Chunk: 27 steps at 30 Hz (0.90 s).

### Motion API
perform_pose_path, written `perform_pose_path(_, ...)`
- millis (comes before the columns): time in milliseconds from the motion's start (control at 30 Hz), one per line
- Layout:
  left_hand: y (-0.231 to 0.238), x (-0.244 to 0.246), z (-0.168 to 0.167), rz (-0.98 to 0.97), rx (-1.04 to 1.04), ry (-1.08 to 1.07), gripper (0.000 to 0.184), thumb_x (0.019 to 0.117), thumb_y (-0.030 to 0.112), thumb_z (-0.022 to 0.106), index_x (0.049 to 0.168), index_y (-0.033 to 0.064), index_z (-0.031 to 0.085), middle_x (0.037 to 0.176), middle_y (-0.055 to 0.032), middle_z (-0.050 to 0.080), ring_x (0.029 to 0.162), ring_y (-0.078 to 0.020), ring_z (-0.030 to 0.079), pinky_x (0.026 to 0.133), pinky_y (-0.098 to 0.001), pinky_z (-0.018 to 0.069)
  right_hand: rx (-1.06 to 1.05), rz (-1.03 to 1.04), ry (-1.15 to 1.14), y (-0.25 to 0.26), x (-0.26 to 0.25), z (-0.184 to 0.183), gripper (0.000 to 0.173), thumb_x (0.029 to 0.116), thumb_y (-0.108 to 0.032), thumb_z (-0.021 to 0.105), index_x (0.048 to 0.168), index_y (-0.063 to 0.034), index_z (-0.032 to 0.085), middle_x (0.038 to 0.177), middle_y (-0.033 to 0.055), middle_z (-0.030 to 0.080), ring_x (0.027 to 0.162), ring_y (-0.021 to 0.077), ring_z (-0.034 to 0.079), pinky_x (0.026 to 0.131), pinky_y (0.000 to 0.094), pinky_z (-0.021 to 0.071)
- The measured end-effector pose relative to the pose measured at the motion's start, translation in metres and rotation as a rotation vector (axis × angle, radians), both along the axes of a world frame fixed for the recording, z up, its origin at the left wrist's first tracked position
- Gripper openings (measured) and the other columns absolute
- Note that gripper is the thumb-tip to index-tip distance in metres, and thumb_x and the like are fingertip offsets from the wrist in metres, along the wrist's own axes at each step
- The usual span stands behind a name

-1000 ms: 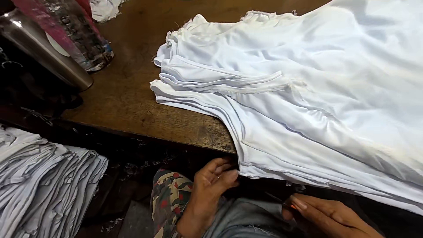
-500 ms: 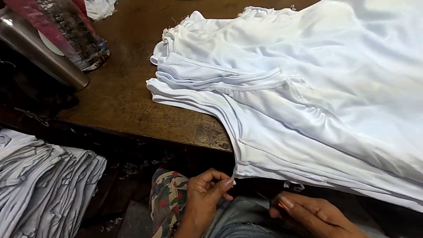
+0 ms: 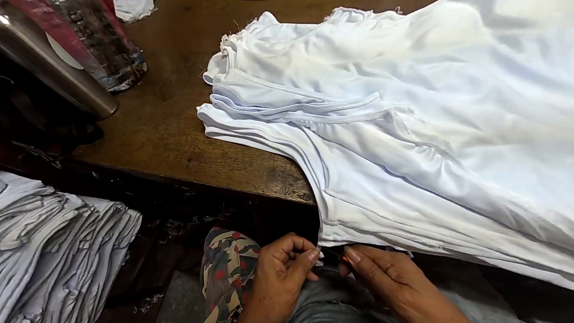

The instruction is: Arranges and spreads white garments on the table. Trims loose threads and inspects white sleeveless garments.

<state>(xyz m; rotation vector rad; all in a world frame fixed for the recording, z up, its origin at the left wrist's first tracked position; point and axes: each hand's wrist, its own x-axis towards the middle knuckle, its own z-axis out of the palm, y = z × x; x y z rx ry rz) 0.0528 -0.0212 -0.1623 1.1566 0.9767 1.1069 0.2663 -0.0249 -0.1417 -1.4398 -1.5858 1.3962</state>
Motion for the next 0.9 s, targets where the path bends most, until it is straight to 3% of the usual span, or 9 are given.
perform_pose_path(167,0.001,0.0,-0.002,0.009,-0.017,-0.011,0.012,0.0996,0.007,0.063,0.098,-0.0034,0.07,0.087,-0.0081,0.071,0.07,-0.0147,0.07,0.065,-0.029,0.0626,0.216,-0.014,-0.213,0.006,-0.004,-0.01,0.047,0.1077,-0.045,0.042,0.079,-0.0176,0.068,0.061,-0.009,0.054,0.053,0.0029,0.048,0.05,0.0275,0.0394)
perform_pose_path(300,-0.001,0.0,-0.006,-0.038,-0.056,-0.016,0.011,0.0991,0.006,0.064,0.098,-0.0033,0.069,0.087,-0.0074,0.071,0.07,-0.0146,0.071,0.066,-0.0302,0.0635,0.407,-0.013,-0.366,0.006,-0.002,-0.016,0.053,0.1091,-0.045,0.036,0.074,-0.0155,0.061,0.055,-0.004,0.049,0.049,0.0091,0.049,0.045,0.033,0.0367)
perform_pose_path(400,0.0,0.004,-0.012,-0.156,-0.118,0.035,0.011,0.0972,0.007,0.065,0.104,-0.002,0.067,0.093,-0.005,0.071,0.076,-0.0128,0.071,0.069,-0.0306,0.0633,0.245,0.109,-0.176,-0.002,0.02,-0.006,0.051,0.1116,-0.04,0.036,0.088,-0.0077,0.068,0.061,-0.0001,0.054,0.052,0.0094,0.049,0.048,0.0315,0.0412)
perform_pose_path(467,0.002,0.016,-0.017,-0.202,-0.117,0.032,0.028,0.0917,0.006,0.07,0.117,-0.0042,0.064,0.104,-0.0071,0.07,0.086,-0.0138,0.07,0.073,-0.0305,0.0614,0.087,0.156,-0.046,-0.011,0.042,0.009,0.046,0.1125,-0.029,0.036,0.098,0.0006,0.069,0.068,0.0028,0.057,0.055,0.0084,0.049,0.051,0.0294,0.0428)
perform_pose_path(533,0.005,0.034,-0.019,-0.224,-0.124,-0.021,0.043,0.0889,0.008,0.076,0.126,-0.0069,0.06,0.115,-0.0107,0.07,0.094,-0.016,0.071,0.078,-0.032,0.0627,-0.023,0.113,0.036,-0.024,0.064,0.019,0.043,0.1125,-0.026,0.036,0.102,0.0025,0.067,0.07,-0.0004,0.055,0.055,0.0047,0.046,0.051,0.0254,0.041)
perform_pose_path(600,0.012,0.055,-0.015,-0.235,-0.211,-0.115,0.038,0.0888,0.008,0.077,0.12,-0.0091,0.063,0.11,-0.0134,0.072,0.092,-0.0183,0.072,0.082,-0.0346,0.0627,-0.062,0.05,0.106,-0.034,0.084,0.023,0.041,0.1123,-0.026,0.037,0.103,-0.0001,0.067,0.069,-0.0057,0.052,0.054,0.0014,0.044,0.049,0.0223,0.0392)
perform_pose_path(733,0.026,0.091,0.003,-0.302,-0.391,-0.26,0.02,0.0944,0.004,0.071,0.111,-0.0073,0.069,0.098,-0.0122,0.075,0.084,-0.0168,0.073,0.081,-0.0327,0.0626,-0.043,-0.017,0.141,-0.047,0.108,0.026,0.039,0.1121,-0.027,0.038,0.104,-0.002,0.066,0.071,-0.0071,0.052,0.055,0.0007,0.044,0.049,0.0213,0.0381)
perform_pose_path(900,0.024,0.102,0.007,-0.28,-0.405,-0.364,0.005,0.0956,-0.001,0.067,0.096,-0.0048,0.071,0.075,-0.0073,0.07,0.068,-0.0156,0.07,0.073,-0.0335,0.0632,-0.019,-0.043,0.147,-0.05,0.122,0.023,0.039,0.112,-0.026,0.037,0.106,-0.0012,0.067,0.071,-0.0079,0.052,0.055,0.0005,0.044,0.05,0.0208,0.038)
